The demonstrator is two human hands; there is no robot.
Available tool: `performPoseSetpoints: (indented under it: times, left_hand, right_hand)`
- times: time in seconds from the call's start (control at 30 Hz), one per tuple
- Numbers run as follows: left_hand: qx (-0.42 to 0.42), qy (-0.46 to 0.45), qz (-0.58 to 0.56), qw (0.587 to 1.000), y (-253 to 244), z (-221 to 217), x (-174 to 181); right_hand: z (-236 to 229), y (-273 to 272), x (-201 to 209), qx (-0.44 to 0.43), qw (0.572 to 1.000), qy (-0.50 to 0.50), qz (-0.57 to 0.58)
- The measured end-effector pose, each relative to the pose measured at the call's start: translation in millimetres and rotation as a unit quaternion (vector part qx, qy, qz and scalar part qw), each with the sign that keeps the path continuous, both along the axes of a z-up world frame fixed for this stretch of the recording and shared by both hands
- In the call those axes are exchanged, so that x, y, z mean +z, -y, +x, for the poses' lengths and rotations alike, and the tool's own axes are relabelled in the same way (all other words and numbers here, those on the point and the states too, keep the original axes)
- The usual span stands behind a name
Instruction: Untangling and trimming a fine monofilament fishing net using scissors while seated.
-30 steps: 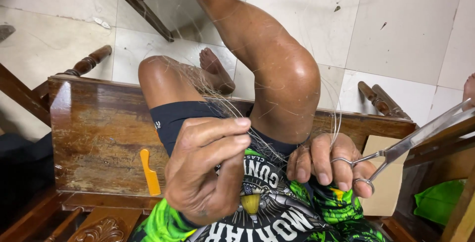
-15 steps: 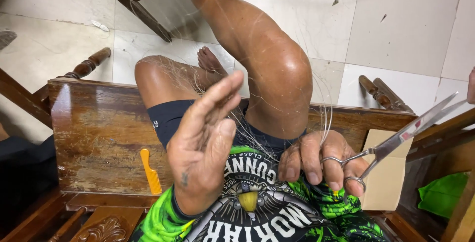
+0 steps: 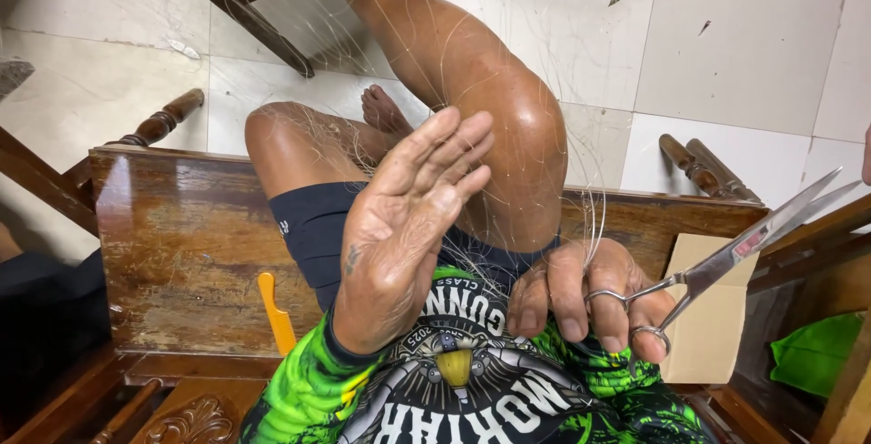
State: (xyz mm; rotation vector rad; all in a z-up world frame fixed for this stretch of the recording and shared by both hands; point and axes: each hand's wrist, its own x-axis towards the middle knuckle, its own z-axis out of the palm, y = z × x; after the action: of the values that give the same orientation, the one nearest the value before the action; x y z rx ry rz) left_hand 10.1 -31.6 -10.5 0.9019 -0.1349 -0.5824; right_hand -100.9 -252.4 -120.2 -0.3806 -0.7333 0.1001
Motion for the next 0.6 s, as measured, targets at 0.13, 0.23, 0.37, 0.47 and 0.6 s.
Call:
performPoseSetpoints:
  times: [0.13,0.23,0.37,0.47,0.6]
  left_hand:
    - [0.012,0.008,0.015,1.0,14,-2,-4]
    - [0.03,0.007,0.036,0.999,18,0,-10]
    - [0.063,0.008,0.111,0.992,19,5,-14]
    - [0.074,0.041,0.129,0.988,15,2,-16]
    - [0.088,0.036,0.125,0.988,9,-3,-14]
  right_hand:
    - [8,2,-6,0.018,0.999,0.026,0.001]
    - [6,1,-6,0.007,1.0,0.019,-0.001]
    - [7,7,-10,0.016,0.999,0.027,-0.017]
    - [7,7,-12,0.016,0.999,0.027,-0.004]
    - [8,10,-17,0.026,0.999,0.045,-0.01]
